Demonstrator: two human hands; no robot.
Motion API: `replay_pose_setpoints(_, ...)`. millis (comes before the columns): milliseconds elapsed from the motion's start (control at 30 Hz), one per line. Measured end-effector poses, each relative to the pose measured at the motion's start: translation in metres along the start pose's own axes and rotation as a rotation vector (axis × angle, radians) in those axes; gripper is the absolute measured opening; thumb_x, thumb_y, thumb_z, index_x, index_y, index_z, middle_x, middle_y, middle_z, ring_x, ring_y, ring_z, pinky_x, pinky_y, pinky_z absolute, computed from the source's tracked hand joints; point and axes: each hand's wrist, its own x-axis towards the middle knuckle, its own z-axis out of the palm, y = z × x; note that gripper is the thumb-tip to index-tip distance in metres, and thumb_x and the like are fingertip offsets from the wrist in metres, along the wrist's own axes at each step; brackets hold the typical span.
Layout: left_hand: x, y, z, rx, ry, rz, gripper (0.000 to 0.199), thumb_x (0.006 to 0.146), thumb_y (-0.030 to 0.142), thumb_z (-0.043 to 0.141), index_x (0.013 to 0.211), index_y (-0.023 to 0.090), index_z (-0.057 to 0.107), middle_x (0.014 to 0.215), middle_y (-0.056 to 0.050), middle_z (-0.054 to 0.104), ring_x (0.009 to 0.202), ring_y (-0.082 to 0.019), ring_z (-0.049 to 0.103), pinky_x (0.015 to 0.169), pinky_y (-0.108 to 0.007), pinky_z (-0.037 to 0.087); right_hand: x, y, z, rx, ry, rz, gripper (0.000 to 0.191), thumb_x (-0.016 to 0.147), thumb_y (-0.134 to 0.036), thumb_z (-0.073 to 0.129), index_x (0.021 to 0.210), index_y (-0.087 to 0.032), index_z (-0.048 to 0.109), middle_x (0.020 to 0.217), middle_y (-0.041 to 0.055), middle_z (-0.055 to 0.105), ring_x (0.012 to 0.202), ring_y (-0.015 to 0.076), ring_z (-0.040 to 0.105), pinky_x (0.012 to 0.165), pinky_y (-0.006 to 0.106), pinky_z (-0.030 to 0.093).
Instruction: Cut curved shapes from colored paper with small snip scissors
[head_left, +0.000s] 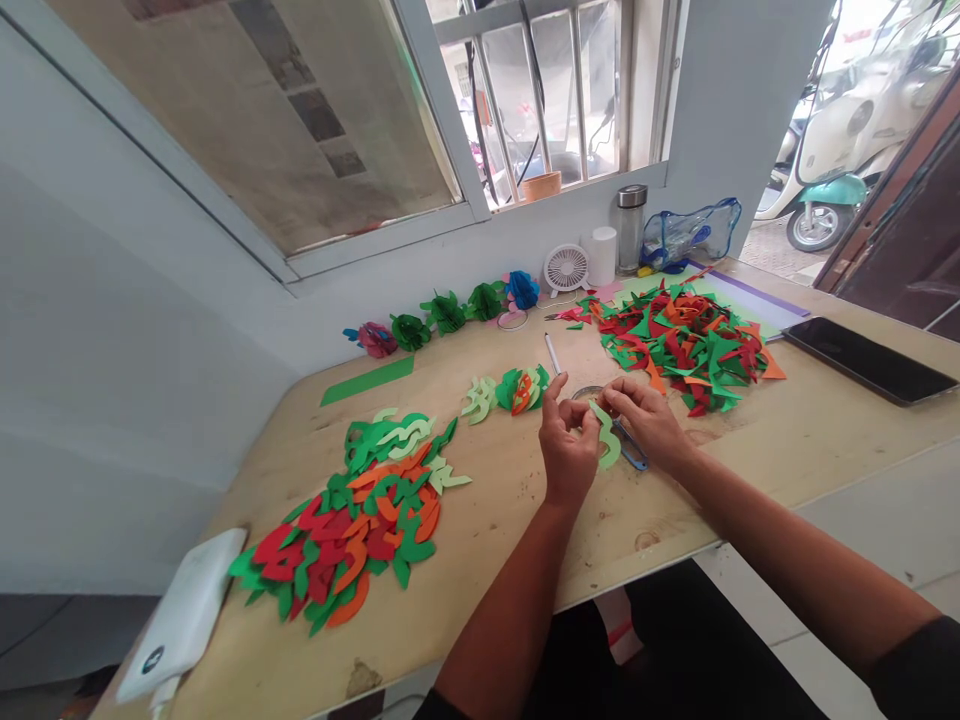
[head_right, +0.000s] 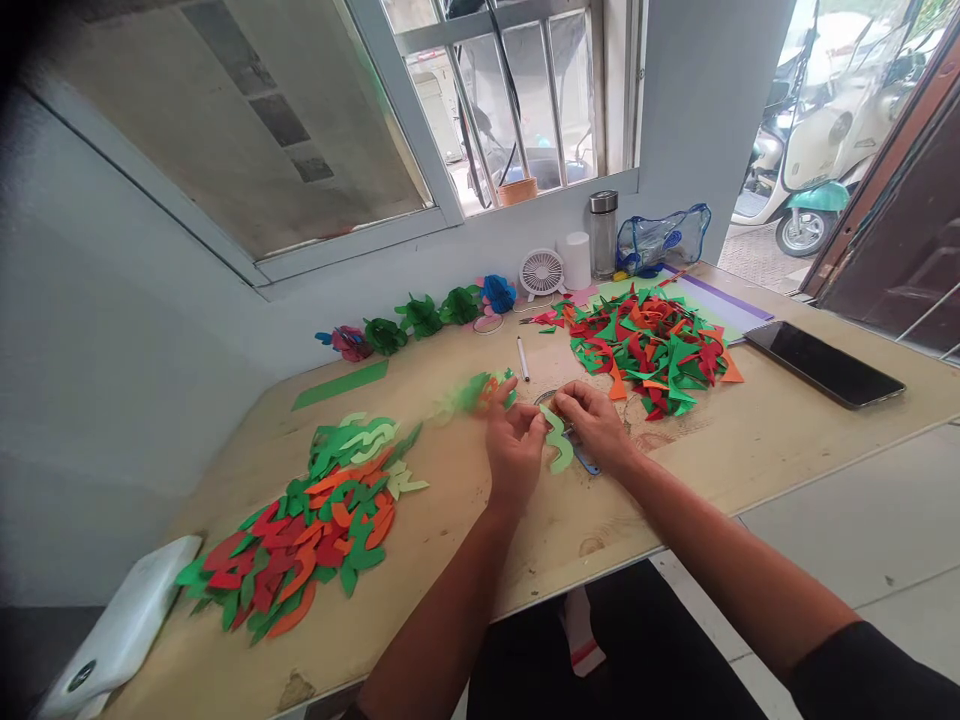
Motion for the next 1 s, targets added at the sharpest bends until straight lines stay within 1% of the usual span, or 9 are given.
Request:
replay_pose_setpoints(67,0.0002,0.0007,-0.0001,-0.011,0.001,-0.005,0.055,0.078,0.012,0.051,0.131,0.02,0.037,0.068,0.004,0.055,0.063,-0.01,0.056,0.068,-0.024,0.049,-0.0002,-0.0025,-0.0011,0.008,-0.003,-0.013,0.025,0.08,-0.04,0.054,0.069,-0.018,0.055,0.065,-0.0016,0.051,0.061,0.0105,0.044,0.054,0.023,0.036)
replay_pose_setpoints(200,-0.0001,0.0028,-0.0002,0.01,-0.004,0.014,0.058,0.078,0.012,0.053,0.132,0.02,0.037,0.067,0.004,0.054,0.062,-0.01,0.055,0.068,-0.024,0.049,-0.0016,-0.0047,-0.0022,-0.011,-0.065,0.026,0.027,0.078,-0.042,0.059,0.068,-0.018,0.055,0.06,-0.0036,0.047,0.056,0.0094,0.041,0.051,0.023,0.033)
replay_pose_setpoints(333,-0.0007,0.0037,-0.0008,0.039,-0.031,0.012,0.06,0.079,0.015,0.054,0.135,0.021,0.034,0.07,0.003,0.057,0.062,-0.01,0.055,0.062,-0.023,0.049,-0.0025,-0.0049,-0.0015,-0.012,-0.102,0.046,0.03,0.072,-0.047,0.064,0.071,-0.017,0.056,0.063,-0.0025,0.052,0.057,0.0098,0.044,0.052,0.023,0.034)
replay_pose_setpoints(400,-0.0009,0.0035,-0.0014,0.048,-0.036,0.018,0.06,0.079,0.014,0.053,0.136,0.022,0.034,0.07,0.003,0.057,0.062,-0.01,0.055,0.06,-0.022,0.048,-0.0024,-0.0053,-0.0008,-0.015,-0.101,0.047,0.032,0.072,-0.048,0.064,0.07,-0.018,0.055,0.061,-0.0032,0.049,0.054,0.0091,0.042,0.049,0.023,0.032)
replay_pose_setpoints(467,-0.0009,0.0028,-0.0018,0.046,-0.034,0.031,0.061,0.08,0.013,0.052,0.137,0.022,0.034,0.07,0.003,0.056,0.063,-0.01,0.056,0.063,-0.022,0.049,-0.0021,-0.0055,-0.0004,-0.015,-0.1,0.06,0.034,0.073,-0.051,0.062,0.068,-0.018,0.053,0.057,-0.0045,0.045,0.051,0.0082,0.037,0.047,0.023,0.029)
replay_pose_setpoints(567,-0.0007,0.0009,-0.0017,0.026,-0.046,0.028,0.062,0.08,0.013,0.053,0.138,0.023,0.033,0.072,0.003,0.057,0.065,-0.01,0.057,0.067,-0.024,0.05,-0.0014,-0.0043,-0.001,-0.023,-0.073,0.053,0.035,0.074,-0.051,0.059,0.067,-0.019,0.051,0.057,-0.0047,0.043,0.05,0.008,0.034,0.046,0.023,0.028)
replay_pose_setpoints(767,0.0,-0.0031,0.0003,-0.046,-0.125,-0.056,0.065,0.078,0.014,0.057,0.138,0.022,0.033,0.071,0.003,0.058,0.062,-0.009,0.056,0.059,-0.019,0.048,0.0008,-0.0019,-0.0045,-0.051,0.057,0.0,0.032,0.077,-0.049,0.057,0.067,-0.019,0.052,0.061,-0.0027,0.045,0.056,0.0103,0.039,0.05,0.024,0.034)
replay_pose_setpoints(900,0.001,-0.0029,0.0005,-0.11,-0.112,-0.099,0.063,0.078,0.016,0.058,0.136,0.02,0.035,0.07,0.004,0.058,0.059,-0.008,0.054,0.058,-0.019,0.048,0.0008,-0.0046,-0.0045,0.02,0.064,0.005,0.035,0.079,-0.051,0.053,0.065,-0.019,0.053,0.06,-0.002,0.046,0.057,0.0112,0.041,0.052,0.024,0.037)
replay_pose_setpoints(1000,0.0015,-0.0018,0.0001,-0.121,-0.105,-0.115,0.064,0.078,0.018,0.059,0.137,0.021,0.035,0.07,0.004,0.058,0.06,-0.008,0.056,0.06,-0.02,0.048,0.0005,-0.0045,-0.0037,0.022,0.033,0.018,0.035,0.078,-0.052,0.056,0.067,-0.019,0.055,0.06,-0.0021,0.048,0.057,0.0108,0.042,0.052,0.024,0.037)
